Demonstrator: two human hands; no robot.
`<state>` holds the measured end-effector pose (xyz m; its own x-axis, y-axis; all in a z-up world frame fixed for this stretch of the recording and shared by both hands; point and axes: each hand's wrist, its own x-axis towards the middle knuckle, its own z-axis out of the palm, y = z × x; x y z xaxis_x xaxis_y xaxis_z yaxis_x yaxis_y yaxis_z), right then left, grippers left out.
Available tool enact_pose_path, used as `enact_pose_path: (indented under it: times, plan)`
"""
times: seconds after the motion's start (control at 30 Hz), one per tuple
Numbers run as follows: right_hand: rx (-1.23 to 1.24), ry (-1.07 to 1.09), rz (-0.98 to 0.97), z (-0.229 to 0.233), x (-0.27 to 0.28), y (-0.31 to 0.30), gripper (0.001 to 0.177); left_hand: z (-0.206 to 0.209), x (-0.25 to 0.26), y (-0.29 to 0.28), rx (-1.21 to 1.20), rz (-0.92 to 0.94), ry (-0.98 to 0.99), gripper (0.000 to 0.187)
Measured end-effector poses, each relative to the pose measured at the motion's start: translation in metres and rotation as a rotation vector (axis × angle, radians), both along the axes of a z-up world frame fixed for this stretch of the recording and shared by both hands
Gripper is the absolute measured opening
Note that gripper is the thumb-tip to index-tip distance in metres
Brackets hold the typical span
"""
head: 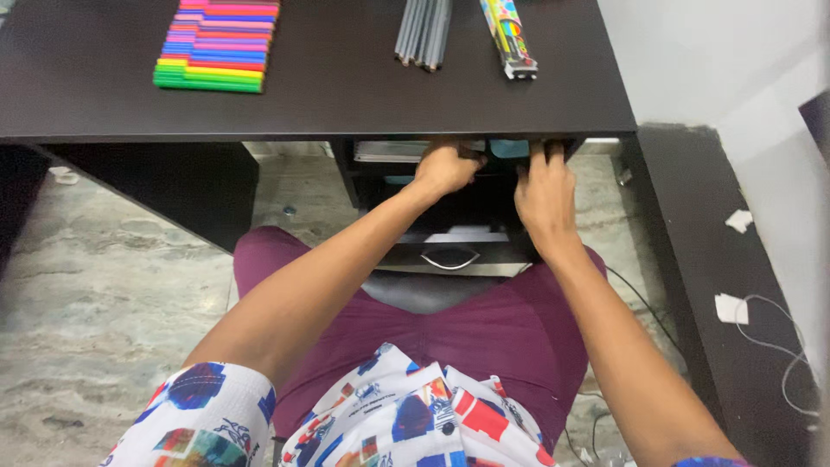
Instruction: The person sorts colored pencils and pens on a desk, then places them into a drawer along with a plastic container and other stationery items. The person handles the items one at a time and arranges them neatly before closing the drawer.
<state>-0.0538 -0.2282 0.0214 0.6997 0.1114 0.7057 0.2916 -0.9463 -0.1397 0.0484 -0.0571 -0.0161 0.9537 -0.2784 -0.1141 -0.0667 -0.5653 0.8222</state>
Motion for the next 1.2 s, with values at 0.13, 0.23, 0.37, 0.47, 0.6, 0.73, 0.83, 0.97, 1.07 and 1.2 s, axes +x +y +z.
enact_pose_path:
  times: [0.13,0.23,0.37,0.47,0.6,0.73,0.83,0.97,1.07,1.2]
  plan:
    - [-0.027,0.033,0.027,0.024,-0.029,0.025,0.017,0.043,-0.022,0.034,-0.096,-0.373,0.086,0.05]
    - [0.014,-0.099,0.174,0.05,-0.042,0.052,0.006,0.097,-0.04,0.068,0.052,-0.731,0.103,0.056]
    - [0.16,-0.292,0.312,0.098,-0.036,0.091,0.006,0.18,-0.052,0.123,0.008,-0.841,0.198,0.051]
    - [0.345,-0.209,0.327,0.139,-0.01,0.114,0.007,0.226,-0.05,0.182,-0.185,-0.517,-0.044,0.041]
    - [0.386,-0.038,0.394,0.17,0.033,0.143,0.008,0.222,-0.014,0.239,-0.378,0.135,-0.409,0.037]
    - [0.312,0.087,0.407,0.16,0.072,0.18,0.013,0.167,0.035,0.277,-0.154,0.504,-0.674,0.033]
    - [0.319,0.29,0.351,0.146,0.096,0.209,0.019,0.135,0.044,0.291,0.039,0.692,-0.654,0.046]
    - [0.364,0.58,0.299,0.125,0.135,0.246,0.031,0.112,0.054,0.317,0.332,0.837,-0.628,0.067]
    - [0.28,0.464,0.39,0.102,0.173,0.271,0.036,0.095,0.065,0.336,0.436,0.815,-0.742,0.07]
    - [0.098,0.366,0.458,0.088,0.239,0.3,0.048,0.103,0.057,0.343,0.379,0.712,-0.435,0.076]
